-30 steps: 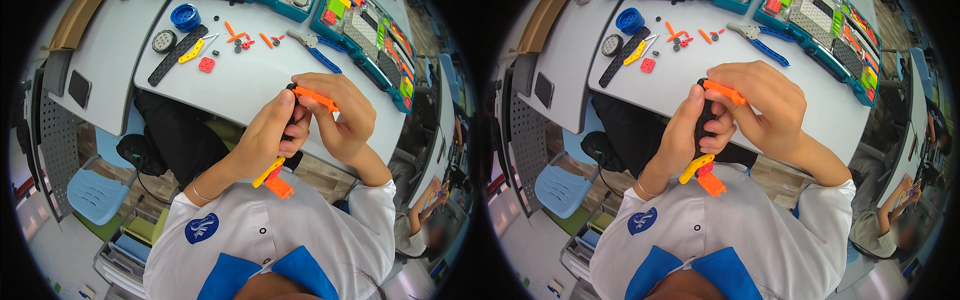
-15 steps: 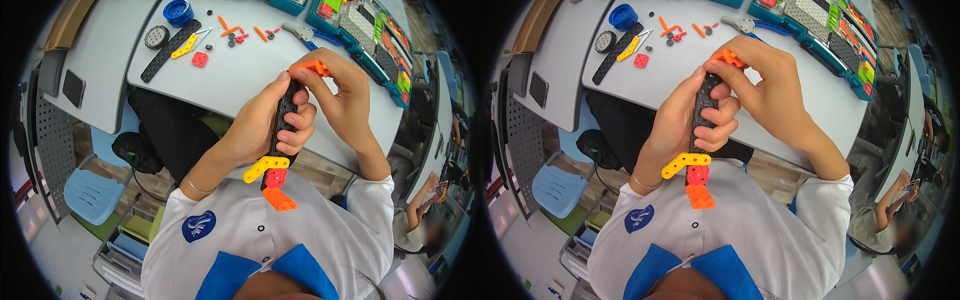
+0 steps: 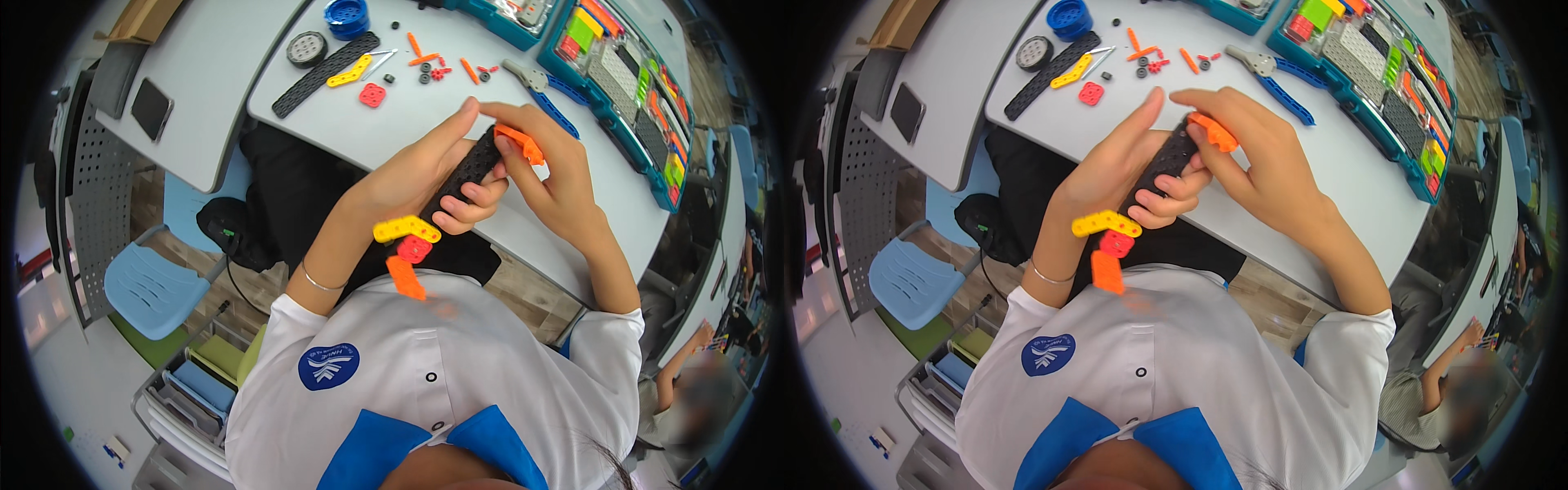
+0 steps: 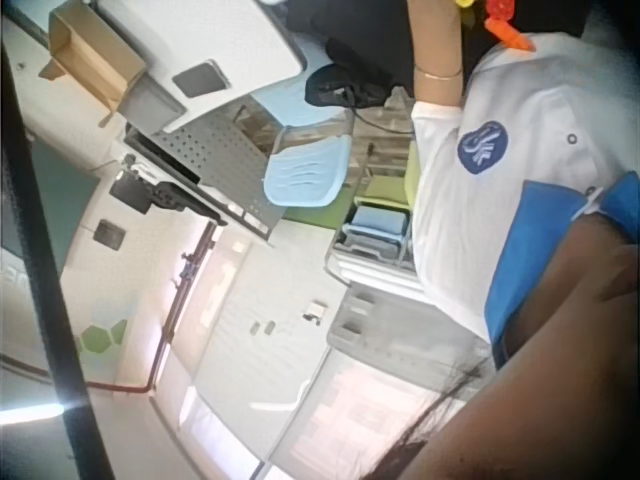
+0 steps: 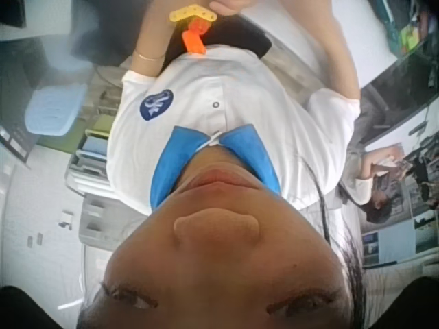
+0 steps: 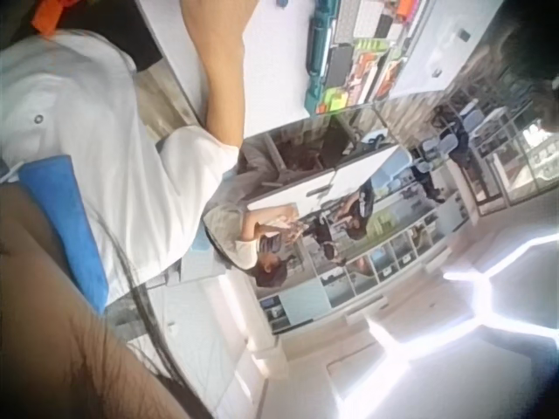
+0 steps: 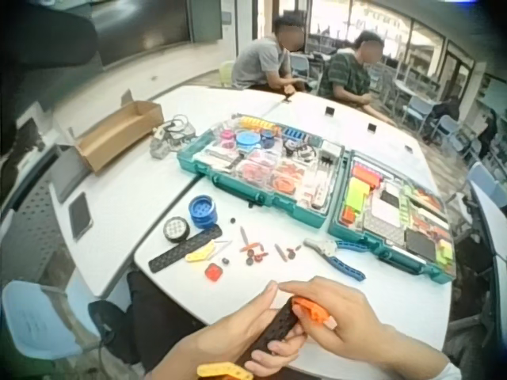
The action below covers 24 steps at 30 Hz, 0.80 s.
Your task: The person assembles colorful plastic building blocks on a white table. They connect various pieces including a black chain, red and yellow connectors, and a grey circular component, using a screwdriver to secure parts.
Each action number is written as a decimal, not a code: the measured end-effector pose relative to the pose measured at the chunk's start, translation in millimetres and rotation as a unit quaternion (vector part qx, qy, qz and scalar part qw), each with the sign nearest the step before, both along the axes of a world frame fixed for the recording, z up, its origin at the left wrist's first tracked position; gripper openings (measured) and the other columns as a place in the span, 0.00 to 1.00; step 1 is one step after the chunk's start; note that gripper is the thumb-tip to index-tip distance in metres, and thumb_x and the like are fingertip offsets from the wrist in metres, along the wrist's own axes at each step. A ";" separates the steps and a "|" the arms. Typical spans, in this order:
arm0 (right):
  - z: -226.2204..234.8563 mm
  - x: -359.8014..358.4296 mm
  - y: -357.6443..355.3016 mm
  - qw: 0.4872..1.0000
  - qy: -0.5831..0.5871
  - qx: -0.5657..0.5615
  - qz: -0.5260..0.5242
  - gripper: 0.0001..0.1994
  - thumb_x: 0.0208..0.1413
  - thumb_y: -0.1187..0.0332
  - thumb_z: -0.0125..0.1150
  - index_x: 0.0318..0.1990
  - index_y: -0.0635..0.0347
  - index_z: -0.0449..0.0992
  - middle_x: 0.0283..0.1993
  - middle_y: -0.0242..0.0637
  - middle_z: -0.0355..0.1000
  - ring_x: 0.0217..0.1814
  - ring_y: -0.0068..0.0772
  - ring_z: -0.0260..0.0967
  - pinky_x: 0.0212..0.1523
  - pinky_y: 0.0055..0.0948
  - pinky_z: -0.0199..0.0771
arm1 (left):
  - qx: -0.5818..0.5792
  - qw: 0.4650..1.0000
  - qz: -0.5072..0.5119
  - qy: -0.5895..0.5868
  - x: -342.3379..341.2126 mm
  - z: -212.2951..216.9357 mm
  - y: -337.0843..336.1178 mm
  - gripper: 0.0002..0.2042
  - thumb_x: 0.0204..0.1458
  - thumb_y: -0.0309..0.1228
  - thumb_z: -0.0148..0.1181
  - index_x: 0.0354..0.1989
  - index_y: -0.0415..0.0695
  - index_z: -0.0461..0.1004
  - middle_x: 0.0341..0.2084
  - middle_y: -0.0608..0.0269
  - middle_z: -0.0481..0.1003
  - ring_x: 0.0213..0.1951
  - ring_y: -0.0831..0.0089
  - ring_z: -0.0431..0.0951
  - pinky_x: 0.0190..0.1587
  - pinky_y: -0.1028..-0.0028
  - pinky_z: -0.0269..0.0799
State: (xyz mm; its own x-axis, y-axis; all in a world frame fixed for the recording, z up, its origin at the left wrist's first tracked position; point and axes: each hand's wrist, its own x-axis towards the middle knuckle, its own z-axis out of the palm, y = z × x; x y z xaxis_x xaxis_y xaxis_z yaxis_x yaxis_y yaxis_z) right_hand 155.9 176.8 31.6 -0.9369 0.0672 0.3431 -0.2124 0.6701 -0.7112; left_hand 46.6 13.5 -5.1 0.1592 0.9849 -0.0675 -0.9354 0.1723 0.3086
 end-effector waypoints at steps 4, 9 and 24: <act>-6.9 0.7 14.5 0.999 -0.007 0.034 -0.021 0.09 0.59 0.77 0.60 0.46 0.63 0.78 0.37 0.41 0.75 0.36 0.40 0.75 0.39 0.31 0.74 | -0.068 0.968 0.110 0.215 -12.8 7.1 -8.1 0.43 0.66 0.64 0.25 0.57 0.29 0.67 0.46 0.45 0.77 0.44 0.63 0.80 0.49 0.68 0.77; -23.0 0.5 29.1 0.993 -0.064 0.027 -0.093 0.06 0.60 0.74 0.59 0.43 0.60 0.77 0.25 0.39 0.72 0.23 0.31 0.69 0.26 0.28 0.68 | -0.112 0.811 0.377 0.432 -69.3 4.8 -57.6 0.33 0.69 0.52 0.39 0.60 0.29 0.69 0.58 0.45 0.73 0.58 0.62 0.75 0.59 0.63 0.71; -61.7 5.8 31.0 0.984 -0.002 0.136 -0.116 0.12 0.56 0.64 0.69 0.39 0.58 0.72 0.19 0.37 0.69 0.18 0.33 0.68 0.22 0.30 0.65 | -0.330 0.213 0.420 0.818 -113.9 -42.4 -56.7 0.26 0.51 0.38 0.70 0.57 0.37 0.74 0.50 0.52 0.76 0.56 0.57 0.68 0.59 0.62 0.66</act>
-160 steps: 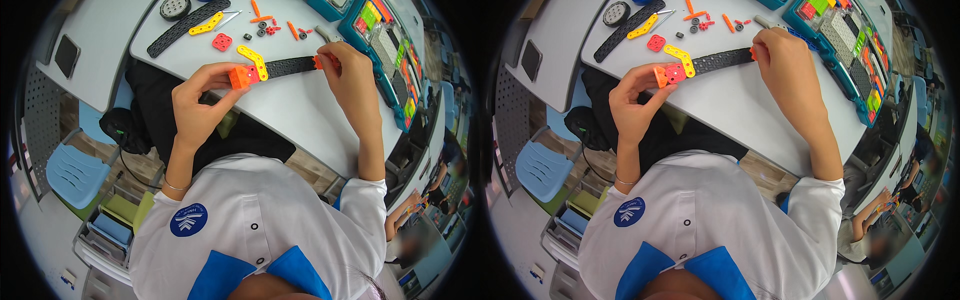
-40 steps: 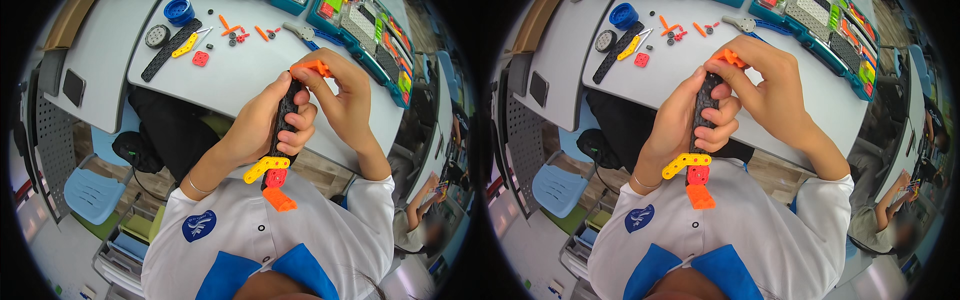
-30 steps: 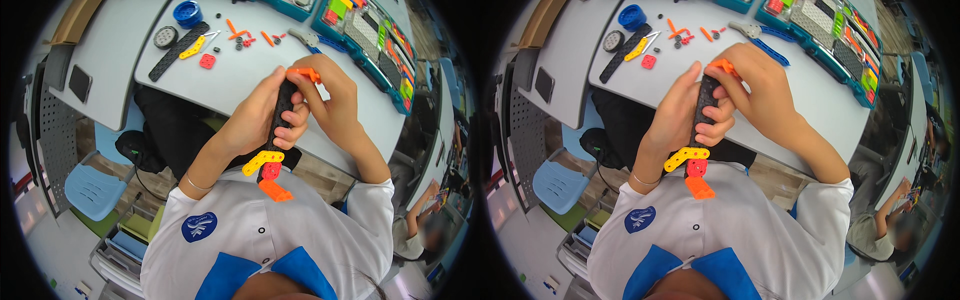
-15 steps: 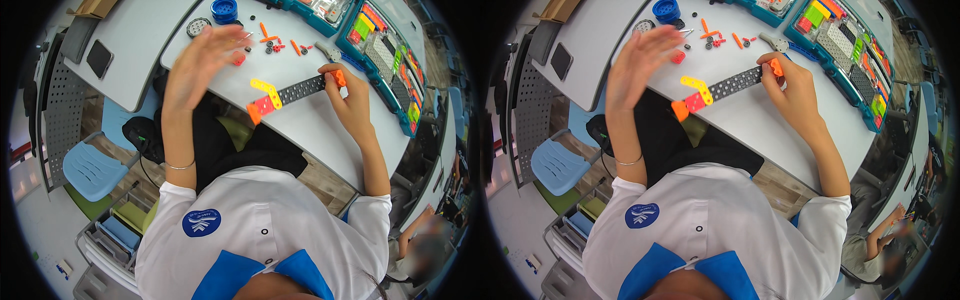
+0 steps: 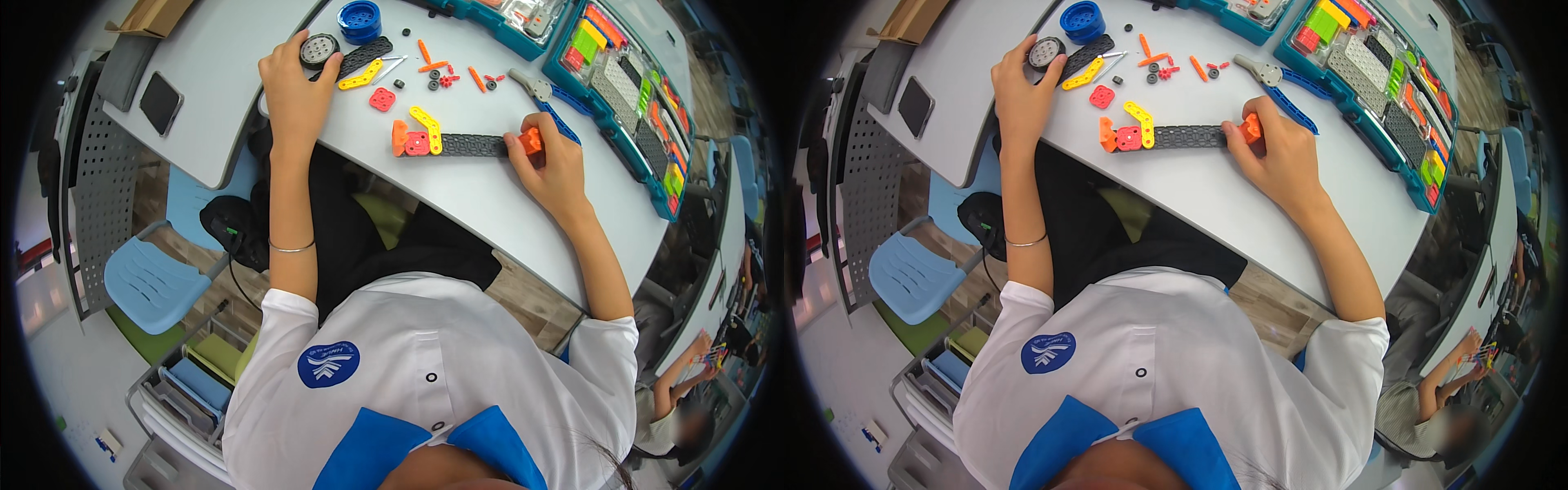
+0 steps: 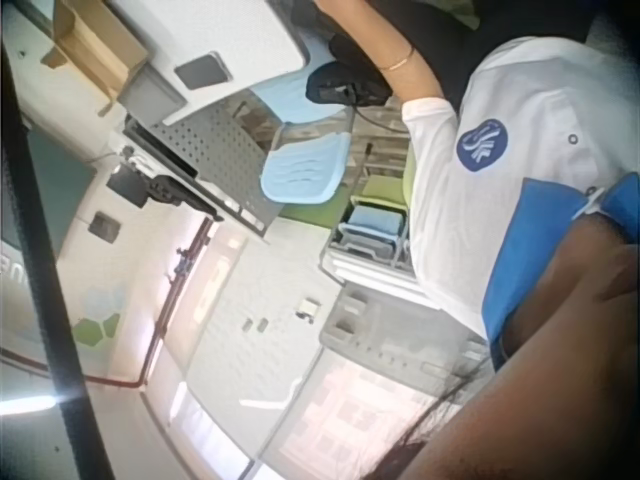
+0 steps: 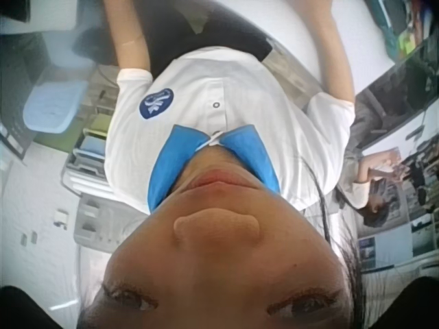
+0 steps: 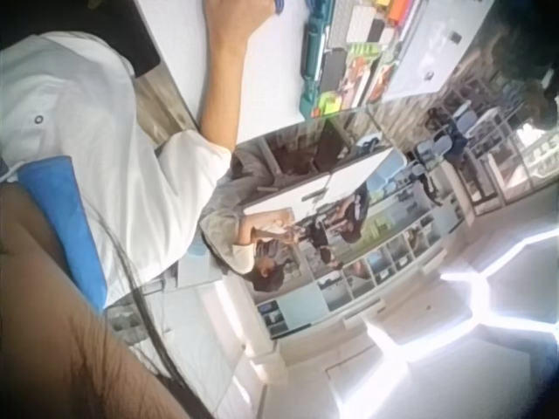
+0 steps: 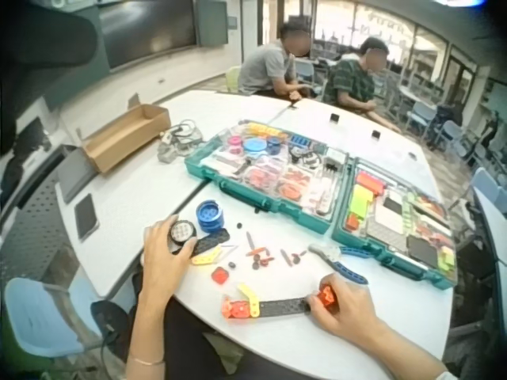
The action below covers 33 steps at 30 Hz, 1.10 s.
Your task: The person assembles colorful plastic building blocks on a white table. They connect various pieces including a black chain, red and yellow connectors, and a grey circular component, using a screwdriver to secure parts.
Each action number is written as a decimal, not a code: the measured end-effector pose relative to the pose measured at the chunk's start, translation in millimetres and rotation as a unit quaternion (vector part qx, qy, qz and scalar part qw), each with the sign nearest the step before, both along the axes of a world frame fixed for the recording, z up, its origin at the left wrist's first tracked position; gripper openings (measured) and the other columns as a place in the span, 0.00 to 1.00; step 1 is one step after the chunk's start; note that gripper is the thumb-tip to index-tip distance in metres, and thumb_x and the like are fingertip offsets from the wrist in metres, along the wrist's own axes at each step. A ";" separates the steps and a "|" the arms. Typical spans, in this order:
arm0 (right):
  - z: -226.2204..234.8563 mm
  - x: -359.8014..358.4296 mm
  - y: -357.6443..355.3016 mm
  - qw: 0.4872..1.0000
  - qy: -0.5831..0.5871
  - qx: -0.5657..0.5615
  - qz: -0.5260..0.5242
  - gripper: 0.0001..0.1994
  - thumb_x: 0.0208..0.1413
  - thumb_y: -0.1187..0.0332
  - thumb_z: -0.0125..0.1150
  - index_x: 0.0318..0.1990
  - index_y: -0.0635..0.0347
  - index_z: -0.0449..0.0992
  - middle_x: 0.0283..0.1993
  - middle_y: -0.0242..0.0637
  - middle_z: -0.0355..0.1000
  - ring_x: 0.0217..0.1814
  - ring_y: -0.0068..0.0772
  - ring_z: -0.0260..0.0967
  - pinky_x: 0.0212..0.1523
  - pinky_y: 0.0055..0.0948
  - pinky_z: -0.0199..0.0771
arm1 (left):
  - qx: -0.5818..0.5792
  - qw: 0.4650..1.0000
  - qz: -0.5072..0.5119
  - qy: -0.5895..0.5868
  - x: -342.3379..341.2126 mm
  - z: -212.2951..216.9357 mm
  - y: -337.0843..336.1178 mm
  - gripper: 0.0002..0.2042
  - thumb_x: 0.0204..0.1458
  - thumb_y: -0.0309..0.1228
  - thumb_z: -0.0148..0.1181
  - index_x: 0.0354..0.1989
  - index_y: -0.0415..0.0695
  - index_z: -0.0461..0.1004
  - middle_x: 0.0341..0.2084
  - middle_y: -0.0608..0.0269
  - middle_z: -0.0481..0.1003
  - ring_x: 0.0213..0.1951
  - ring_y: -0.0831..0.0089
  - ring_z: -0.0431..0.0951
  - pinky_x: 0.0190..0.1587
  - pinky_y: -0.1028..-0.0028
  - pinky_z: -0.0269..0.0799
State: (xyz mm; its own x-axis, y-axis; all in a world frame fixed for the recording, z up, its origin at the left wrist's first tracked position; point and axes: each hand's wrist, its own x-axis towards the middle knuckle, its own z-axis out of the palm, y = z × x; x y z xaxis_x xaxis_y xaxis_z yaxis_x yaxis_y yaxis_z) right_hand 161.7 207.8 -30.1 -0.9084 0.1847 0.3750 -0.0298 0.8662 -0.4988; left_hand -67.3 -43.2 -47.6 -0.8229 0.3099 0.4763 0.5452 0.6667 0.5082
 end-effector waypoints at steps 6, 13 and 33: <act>7.0 1.5 2.3 0.998 -0.028 -0.046 0.015 0.19 0.54 0.56 0.73 0.44 0.58 0.74 0.19 0.36 0.68 0.19 0.33 0.67 0.23 0.28 0.65 | 0.176 0.980 -0.039 -0.088 15.9 27.0 -8.1 0.27 0.51 0.39 0.73 0.58 0.40 0.76 0.53 0.51 0.77 0.56 0.63 0.76 0.55 0.65 0.73; 7.8 -0.3 2.8 0.998 -0.051 -0.041 0.015 0.22 0.52 0.53 0.73 0.47 0.57 0.75 0.20 0.35 0.69 0.20 0.32 0.67 0.24 0.28 0.65 | 0.429 0.749 -0.261 -0.432 59.1 61.3 -11.8 0.26 0.69 0.40 0.44 0.64 0.28 0.64 0.55 0.36 0.73 0.55 0.59 0.79 0.54 0.68 0.76; 5.2 -4.4 3.2 0.994 0.014 0.020 0.103 0.26 0.41 0.49 0.79 0.32 0.58 0.69 0.27 0.33 0.64 0.24 0.34 0.64 0.25 0.29 0.67 | 0.390 0.790 -0.238 -0.410 97.3 77.1 -14.4 0.24 0.67 0.41 0.52 0.59 0.30 0.70 0.47 0.48 0.78 0.48 0.59 0.82 0.48 0.67 0.76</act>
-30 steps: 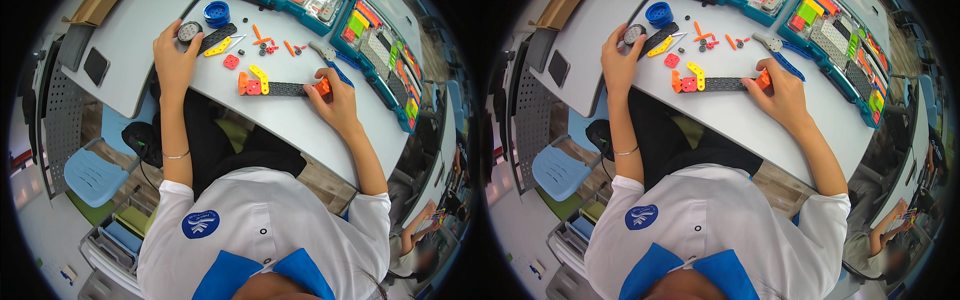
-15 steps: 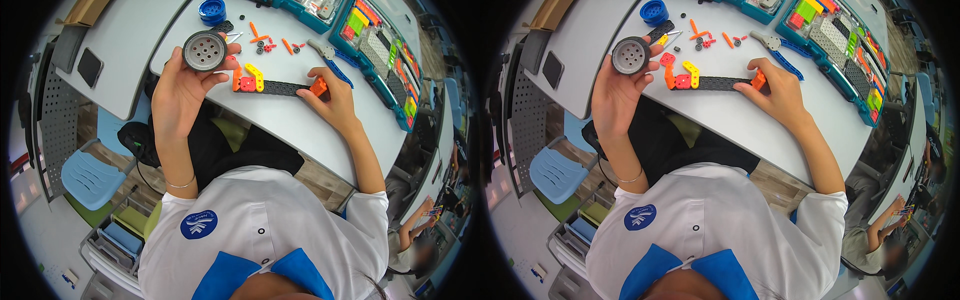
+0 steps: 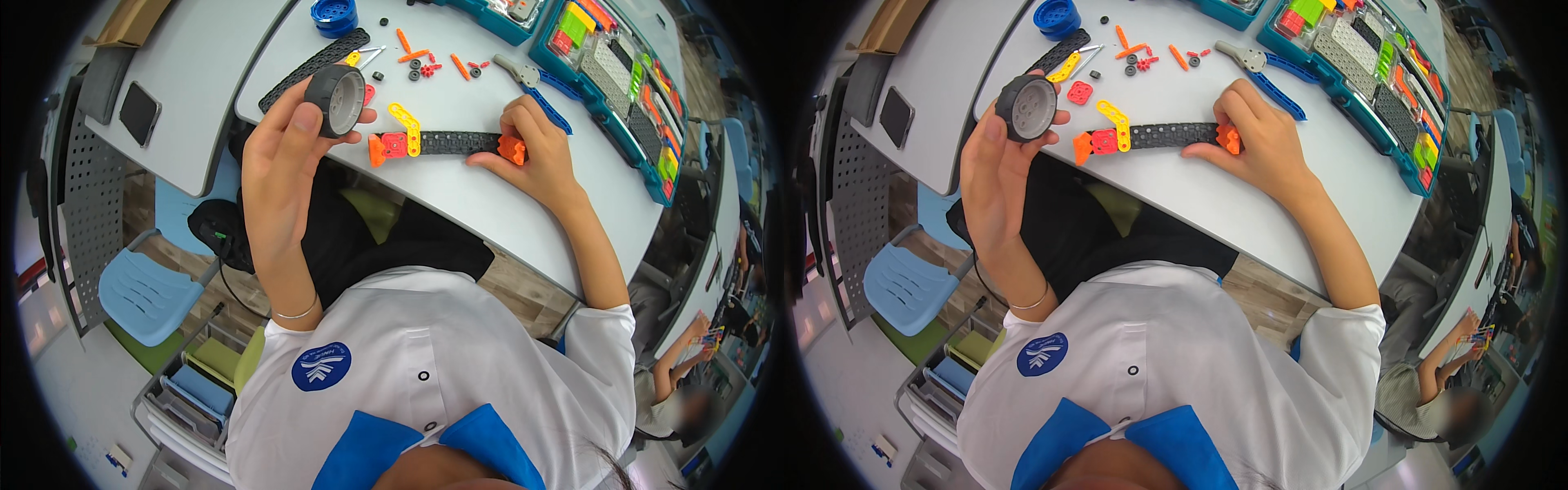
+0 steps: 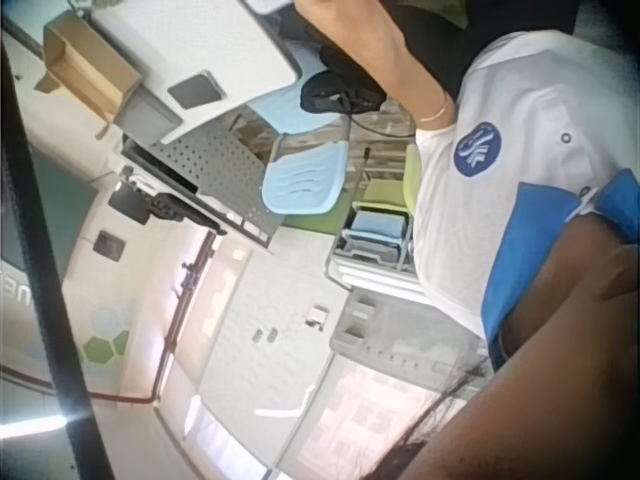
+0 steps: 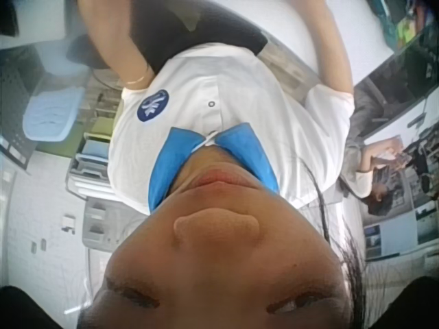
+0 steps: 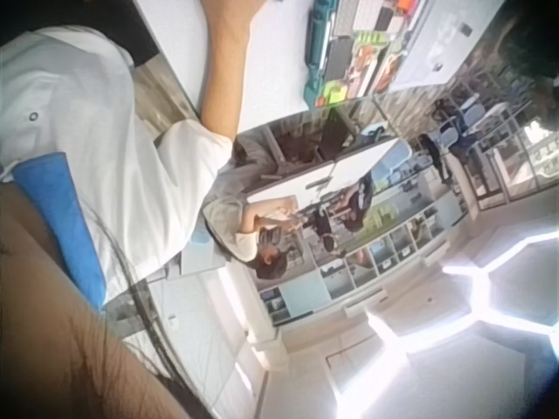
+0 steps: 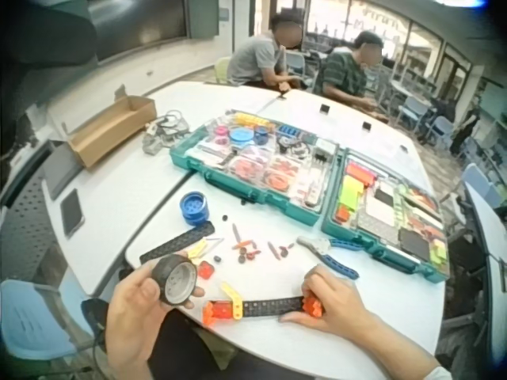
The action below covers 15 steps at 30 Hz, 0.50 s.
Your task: The person assembles colorful plastic building blocks on a white table. They connect various pieces including a black chain, red and yellow connectors, and a grey circular component, using a screwdriver to secure parts.
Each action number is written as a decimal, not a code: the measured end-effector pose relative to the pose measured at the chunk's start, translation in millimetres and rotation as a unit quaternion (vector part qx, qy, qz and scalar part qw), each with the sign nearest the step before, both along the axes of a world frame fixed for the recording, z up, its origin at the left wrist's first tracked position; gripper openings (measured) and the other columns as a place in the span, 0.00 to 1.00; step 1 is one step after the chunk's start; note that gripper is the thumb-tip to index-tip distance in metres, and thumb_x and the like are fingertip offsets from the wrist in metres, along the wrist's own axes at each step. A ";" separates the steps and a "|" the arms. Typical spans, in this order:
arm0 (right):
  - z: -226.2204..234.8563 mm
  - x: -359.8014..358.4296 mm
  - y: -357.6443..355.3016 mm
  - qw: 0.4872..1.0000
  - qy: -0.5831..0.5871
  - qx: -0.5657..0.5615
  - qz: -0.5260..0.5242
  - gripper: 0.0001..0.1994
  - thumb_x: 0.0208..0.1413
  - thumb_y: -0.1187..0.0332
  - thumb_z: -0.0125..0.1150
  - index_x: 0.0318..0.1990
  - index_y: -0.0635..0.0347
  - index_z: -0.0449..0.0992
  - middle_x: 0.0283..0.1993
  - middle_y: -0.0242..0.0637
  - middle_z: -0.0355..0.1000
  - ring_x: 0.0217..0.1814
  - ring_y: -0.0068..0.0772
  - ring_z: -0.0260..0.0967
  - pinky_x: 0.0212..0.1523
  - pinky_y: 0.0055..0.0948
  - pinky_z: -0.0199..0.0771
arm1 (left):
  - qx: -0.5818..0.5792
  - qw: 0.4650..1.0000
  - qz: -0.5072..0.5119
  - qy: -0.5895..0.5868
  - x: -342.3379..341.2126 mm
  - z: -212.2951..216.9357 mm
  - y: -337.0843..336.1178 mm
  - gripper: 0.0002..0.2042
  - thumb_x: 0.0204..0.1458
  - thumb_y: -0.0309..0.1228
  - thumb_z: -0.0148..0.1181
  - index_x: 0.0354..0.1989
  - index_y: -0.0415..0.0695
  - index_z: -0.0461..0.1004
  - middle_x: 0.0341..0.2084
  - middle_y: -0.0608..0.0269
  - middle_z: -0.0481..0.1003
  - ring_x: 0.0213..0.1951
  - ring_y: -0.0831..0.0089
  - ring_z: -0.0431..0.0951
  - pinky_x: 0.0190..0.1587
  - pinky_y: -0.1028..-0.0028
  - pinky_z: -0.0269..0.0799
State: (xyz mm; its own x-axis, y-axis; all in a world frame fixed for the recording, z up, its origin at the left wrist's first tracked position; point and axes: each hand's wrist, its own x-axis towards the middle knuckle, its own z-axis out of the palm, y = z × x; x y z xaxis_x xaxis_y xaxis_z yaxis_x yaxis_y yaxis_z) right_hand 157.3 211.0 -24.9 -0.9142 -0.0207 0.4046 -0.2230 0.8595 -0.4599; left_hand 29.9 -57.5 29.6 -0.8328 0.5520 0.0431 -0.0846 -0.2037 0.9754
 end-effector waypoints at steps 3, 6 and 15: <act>-1.8 0.5 -0.4 1.000 -0.005 -0.014 0.004 0.26 0.41 0.52 0.80 0.33 0.58 0.68 0.28 0.33 0.64 0.25 0.34 0.64 0.26 0.29 0.67 | -0.007 1.000 0.002 -0.002 0.3 -2.4 -1.2 0.25 0.67 0.41 0.53 0.60 0.30 0.69 0.47 0.49 0.78 0.48 0.59 0.82 0.49 0.66 0.76; -5.0 1.8 -0.7 1.000 -0.002 -0.015 0.004 0.24 0.43 0.56 0.80 0.34 0.58 0.69 0.29 0.34 0.65 0.26 0.34 0.65 0.27 0.28 0.67 | -0.013 1.000 0.002 0.004 2.0 -0.5 -1.7 0.24 0.64 0.37 0.57 0.61 0.29 0.69 0.49 0.50 0.77 0.49 0.60 0.82 0.50 0.67 0.75; -4.9 2.1 -6.1 0.999 -0.011 -0.011 -0.051 0.22 0.46 0.58 0.79 0.36 0.59 0.69 0.31 0.36 0.67 0.28 0.34 0.67 0.29 0.29 0.69 | -0.047 0.987 0.012 0.152 20.5 1.0 12.9 0.32 0.42 0.19 0.75 0.59 0.34 0.71 0.50 0.56 0.74 0.49 0.71 0.77 0.54 0.72 0.73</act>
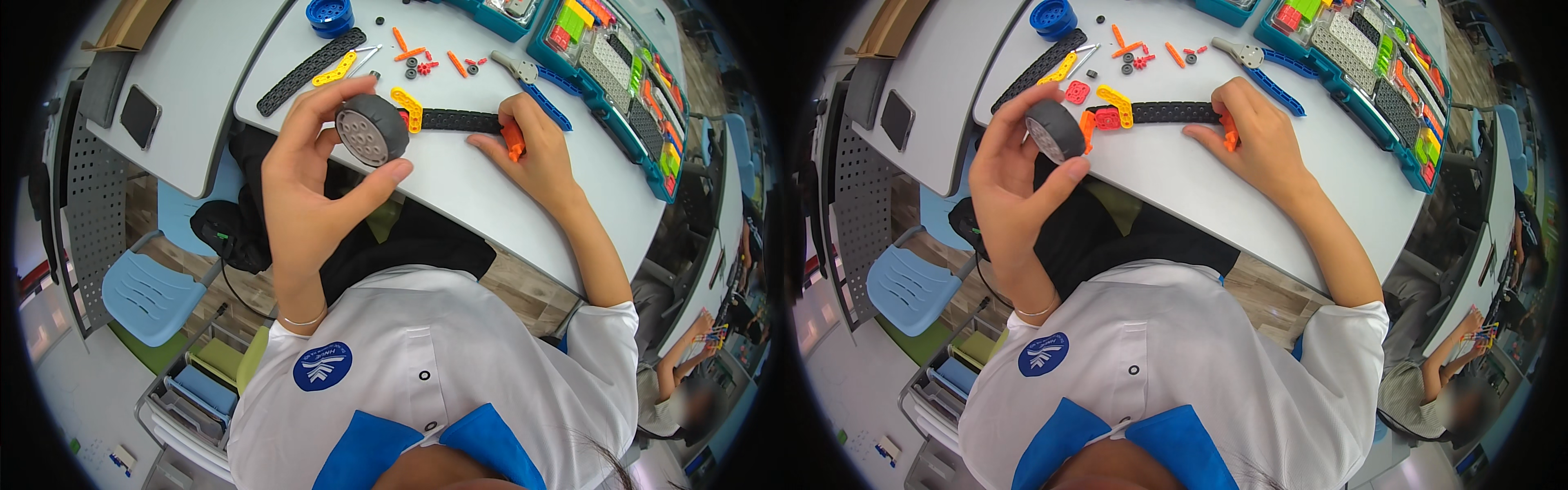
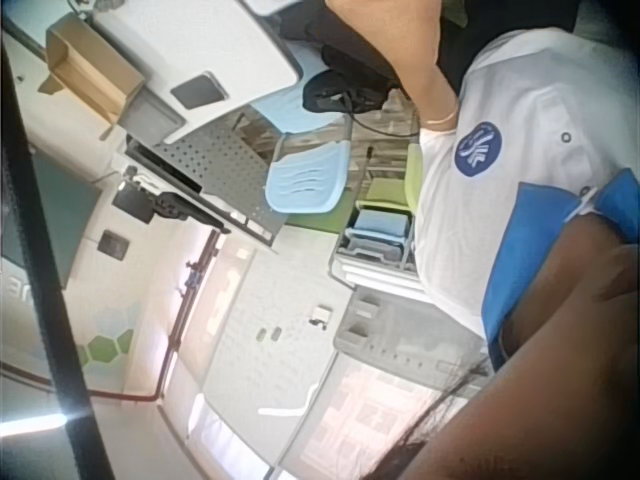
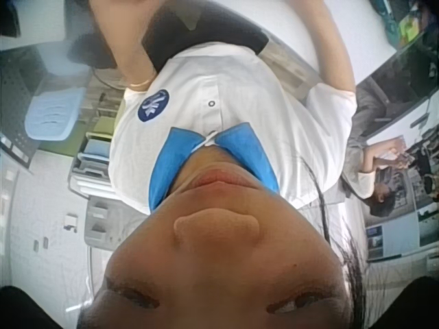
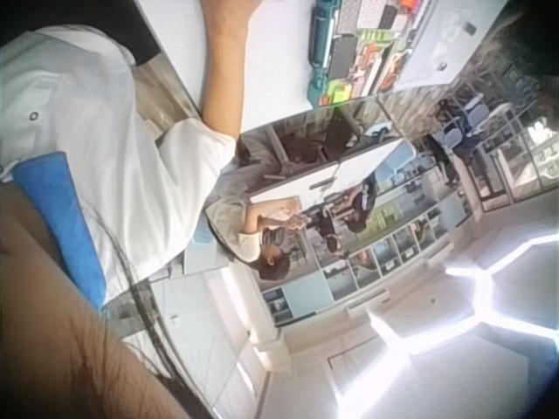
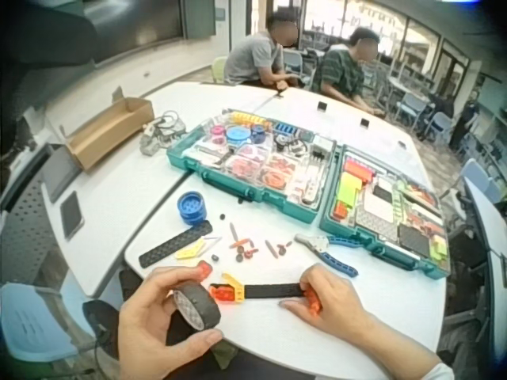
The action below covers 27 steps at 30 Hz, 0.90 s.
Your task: The person assembles colorful plastic building blocks on a white table. They connect various pieces including a black chain, red and yellow connectors, and a grey circular component, using a screwdriver to secure parts.
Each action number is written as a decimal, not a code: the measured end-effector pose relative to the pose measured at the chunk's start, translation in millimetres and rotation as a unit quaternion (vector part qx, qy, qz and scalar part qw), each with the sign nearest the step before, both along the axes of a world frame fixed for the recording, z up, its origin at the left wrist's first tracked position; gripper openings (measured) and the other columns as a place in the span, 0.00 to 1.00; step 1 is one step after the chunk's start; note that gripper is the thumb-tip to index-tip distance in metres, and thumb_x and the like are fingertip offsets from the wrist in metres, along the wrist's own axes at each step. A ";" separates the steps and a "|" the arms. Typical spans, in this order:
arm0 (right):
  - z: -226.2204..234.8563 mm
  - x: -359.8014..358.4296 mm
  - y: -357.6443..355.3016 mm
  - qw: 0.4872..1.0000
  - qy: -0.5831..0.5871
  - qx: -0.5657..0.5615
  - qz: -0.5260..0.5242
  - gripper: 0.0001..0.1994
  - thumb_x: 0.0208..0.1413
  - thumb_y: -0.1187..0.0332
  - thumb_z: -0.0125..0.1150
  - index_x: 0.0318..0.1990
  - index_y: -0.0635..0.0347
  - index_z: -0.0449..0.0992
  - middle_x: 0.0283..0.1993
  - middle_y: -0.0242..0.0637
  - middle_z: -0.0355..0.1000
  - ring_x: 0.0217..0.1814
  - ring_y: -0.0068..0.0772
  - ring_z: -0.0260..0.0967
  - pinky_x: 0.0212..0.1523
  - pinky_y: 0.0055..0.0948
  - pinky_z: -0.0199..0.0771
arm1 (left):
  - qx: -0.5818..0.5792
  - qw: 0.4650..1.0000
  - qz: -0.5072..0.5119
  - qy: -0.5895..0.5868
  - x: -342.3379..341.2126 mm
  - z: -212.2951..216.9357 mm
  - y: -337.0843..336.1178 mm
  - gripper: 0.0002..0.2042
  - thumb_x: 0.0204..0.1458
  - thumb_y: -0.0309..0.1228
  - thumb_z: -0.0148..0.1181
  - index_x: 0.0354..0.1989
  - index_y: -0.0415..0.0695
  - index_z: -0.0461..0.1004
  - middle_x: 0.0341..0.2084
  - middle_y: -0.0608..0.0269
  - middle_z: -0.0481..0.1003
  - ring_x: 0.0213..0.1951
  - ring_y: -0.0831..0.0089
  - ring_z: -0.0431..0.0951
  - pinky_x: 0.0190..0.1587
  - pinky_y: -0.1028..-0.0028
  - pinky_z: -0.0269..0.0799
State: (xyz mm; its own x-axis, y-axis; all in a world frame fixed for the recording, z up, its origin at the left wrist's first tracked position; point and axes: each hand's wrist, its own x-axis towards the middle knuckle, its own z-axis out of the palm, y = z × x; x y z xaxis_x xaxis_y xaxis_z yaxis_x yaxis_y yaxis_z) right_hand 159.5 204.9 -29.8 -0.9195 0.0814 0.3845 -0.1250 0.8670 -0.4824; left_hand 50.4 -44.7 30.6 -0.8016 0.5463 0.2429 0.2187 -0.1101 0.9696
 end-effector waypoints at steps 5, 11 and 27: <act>6.2 0.2 1.3 1.000 -0.008 0.002 0.030 0.26 0.44 0.51 0.78 0.38 0.60 0.70 0.35 0.36 0.68 0.31 0.35 0.69 0.31 0.29 0.72 | -0.054 0.998 -0.013 -0.020 11.3 -0.2 4.2 0.31 0.40 0.18 0.76 0.55 0.35 0.70 0.50 0.57 0.73 0.49 0.74 0.75 0.54 0.75 0.71; 8.2 -0.5 3.3 0.998 0.000 0.014 0.054 0.27 0.44 0.51 0.78 0.39 0.60 0.70 0.39 0.36 0.70 0.32 0.36 0.70 0.32 0.29 0.72 | -0.087 0.995 -0.019 -0.050 15.4 5.1 0.8 0.25 0.41 0.19 0.76 0.51 0.35 0.74 0.46 0.59 0.76 0.44 0.77 0.77 0.48 0.78 0.73; 2.1 -0.8 4.7 1.000 -0.003 0.025 0.005 0.22 0.49 0.56 0.76 0.42 0.61 0.73 0.53 0.38 0.69 0.32 0.29 0.70 0.31 0.26 0.74 | 0.000 0.990 0.011 -0.142 12.7 -10.7 4.7 0.16 0.54 0.17 0.65 0.50 0.26 0.72 0.46 0.52 0.76 0.48 0.72 0.78 0.49 0.72 0.80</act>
